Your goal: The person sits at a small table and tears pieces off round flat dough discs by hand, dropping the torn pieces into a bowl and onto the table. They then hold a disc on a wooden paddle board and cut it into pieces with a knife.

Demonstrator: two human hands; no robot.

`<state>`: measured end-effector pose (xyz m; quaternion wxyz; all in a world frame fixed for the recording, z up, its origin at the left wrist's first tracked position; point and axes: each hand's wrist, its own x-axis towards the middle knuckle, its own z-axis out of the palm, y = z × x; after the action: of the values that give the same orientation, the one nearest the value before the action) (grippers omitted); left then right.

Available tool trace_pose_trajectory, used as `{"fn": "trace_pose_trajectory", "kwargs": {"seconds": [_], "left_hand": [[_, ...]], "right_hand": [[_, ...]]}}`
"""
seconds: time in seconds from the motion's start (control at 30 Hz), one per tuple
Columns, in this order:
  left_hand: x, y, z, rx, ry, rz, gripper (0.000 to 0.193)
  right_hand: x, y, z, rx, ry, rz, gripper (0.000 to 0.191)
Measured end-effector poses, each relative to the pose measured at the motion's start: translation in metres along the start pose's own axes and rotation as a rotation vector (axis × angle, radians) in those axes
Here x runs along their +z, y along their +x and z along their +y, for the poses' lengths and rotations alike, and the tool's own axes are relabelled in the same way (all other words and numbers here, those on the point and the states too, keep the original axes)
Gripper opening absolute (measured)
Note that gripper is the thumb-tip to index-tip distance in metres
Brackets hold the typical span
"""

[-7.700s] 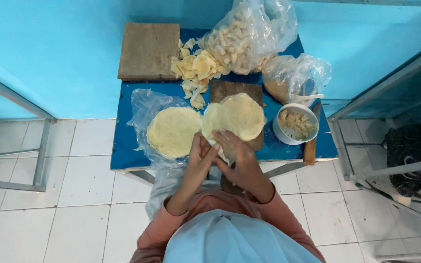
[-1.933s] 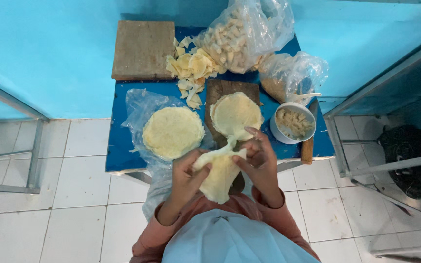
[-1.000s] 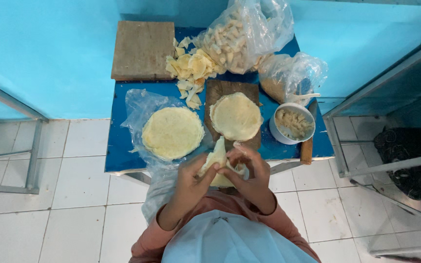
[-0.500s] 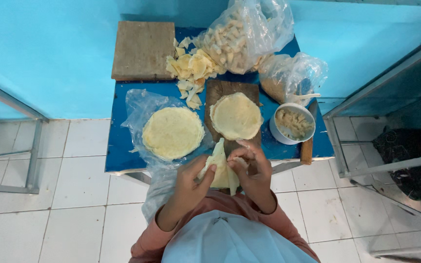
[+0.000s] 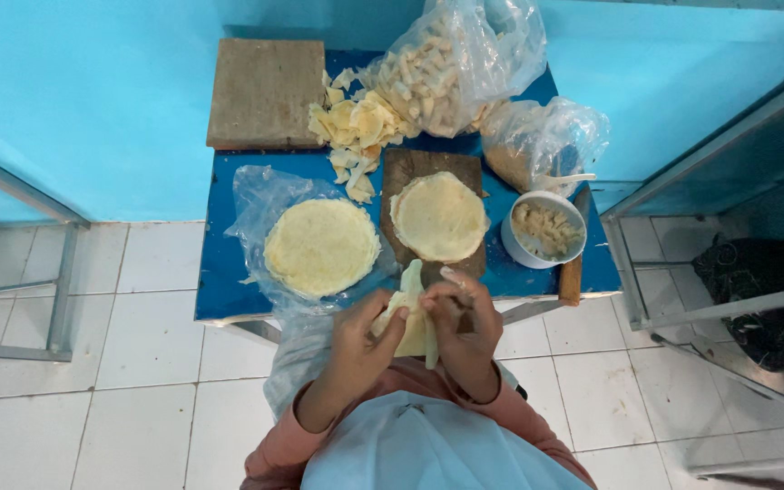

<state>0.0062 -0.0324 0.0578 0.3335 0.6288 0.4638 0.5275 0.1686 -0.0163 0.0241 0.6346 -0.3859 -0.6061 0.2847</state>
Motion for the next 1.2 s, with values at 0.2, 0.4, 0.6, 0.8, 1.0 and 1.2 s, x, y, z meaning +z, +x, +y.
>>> {"fn": "trace_pose_trajectory", "kwargs": {"seconds": [0.2, 0.4, 0.6, 0.8, 1.0, 1.2], "left_hand": [[0.003, 0.002, -0.012, -0.012, -0.125, 0.003, 0.013], [0.007, 0.005, -0.02, -0.068, -0.119, 0.072, 0.016], [0.003, 0.004, -0.015, -0.039, -0.094, 0.091, 0.015], [0.0, 0.004, -0.004, -0.014, -0.053, 0.031, 0.013], [-0.004, 0.003, -0.005, -0.031, -0.115, 0.026, 0.013], [-0.002, 0.004, -0.009, -0.09, -0.172, 0.032, 0.015]], "right_hand": [[-0.008, 0.01, 0.016, 0.291, 0.326, -0.028, 0.049], [-0.009, 0.01, 0.022, 0.25, 0.344, -0.009, 0.041], [-0.012, 0.018, 0.014, 0.359, 0.461, -0.118, 0.035], [-0.008, 0.012, 0.001, 0.098, 0.028, -0.136, 0.063], [-0.014, 0.018, 0.011, 0.211, 0.147, -0.081, 0.056], [-0.019, 0.022, 0.01, 0.449, 0.404, -0.205, 0.051]]}}
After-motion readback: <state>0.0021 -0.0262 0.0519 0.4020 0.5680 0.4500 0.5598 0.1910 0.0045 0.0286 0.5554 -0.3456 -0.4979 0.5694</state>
